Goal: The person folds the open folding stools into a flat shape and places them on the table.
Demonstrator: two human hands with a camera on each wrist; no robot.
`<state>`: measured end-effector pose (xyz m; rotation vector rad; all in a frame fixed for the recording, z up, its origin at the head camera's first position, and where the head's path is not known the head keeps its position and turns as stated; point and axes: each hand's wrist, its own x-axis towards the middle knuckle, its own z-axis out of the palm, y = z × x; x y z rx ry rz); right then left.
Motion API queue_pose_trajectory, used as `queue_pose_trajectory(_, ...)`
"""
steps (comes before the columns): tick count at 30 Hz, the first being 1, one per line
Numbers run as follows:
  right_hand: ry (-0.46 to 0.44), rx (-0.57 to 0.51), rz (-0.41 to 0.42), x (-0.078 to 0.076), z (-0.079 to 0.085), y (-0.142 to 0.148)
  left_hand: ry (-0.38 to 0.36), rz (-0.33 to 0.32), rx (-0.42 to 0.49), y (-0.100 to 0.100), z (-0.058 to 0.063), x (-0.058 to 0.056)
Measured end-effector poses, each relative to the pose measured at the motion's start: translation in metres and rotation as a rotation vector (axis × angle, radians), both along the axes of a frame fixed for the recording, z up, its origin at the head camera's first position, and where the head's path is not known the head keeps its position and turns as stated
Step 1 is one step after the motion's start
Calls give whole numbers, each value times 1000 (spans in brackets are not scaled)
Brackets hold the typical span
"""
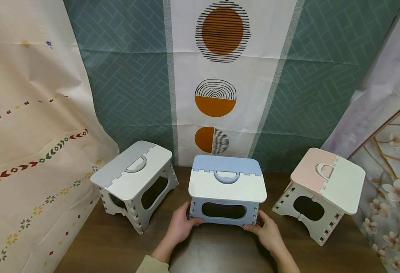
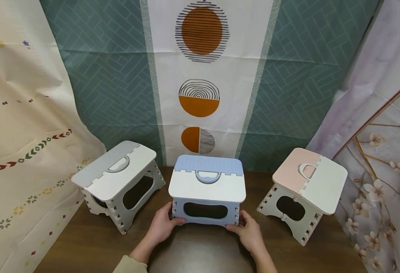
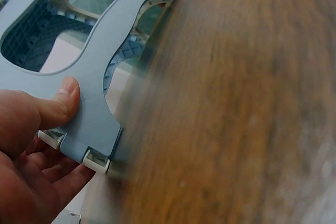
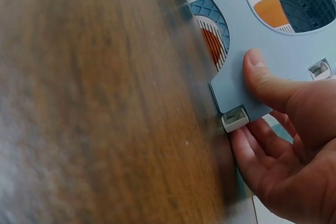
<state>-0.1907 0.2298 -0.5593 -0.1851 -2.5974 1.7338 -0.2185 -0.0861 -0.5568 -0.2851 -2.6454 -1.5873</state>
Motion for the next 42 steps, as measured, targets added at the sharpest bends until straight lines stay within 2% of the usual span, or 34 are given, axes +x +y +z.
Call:
queue_pose_trajectory(15,1,5,11,0,1,1,7,-9,-16,-1,2,-1)
queue_pose_trajectory(24,-4,12,9,2,2,0,-16,-14,0,-1,1,-1)
queue_pose_trajectory(42,-19,4,12,2,3,-1,3,-32,-13,-1,-1,-1)
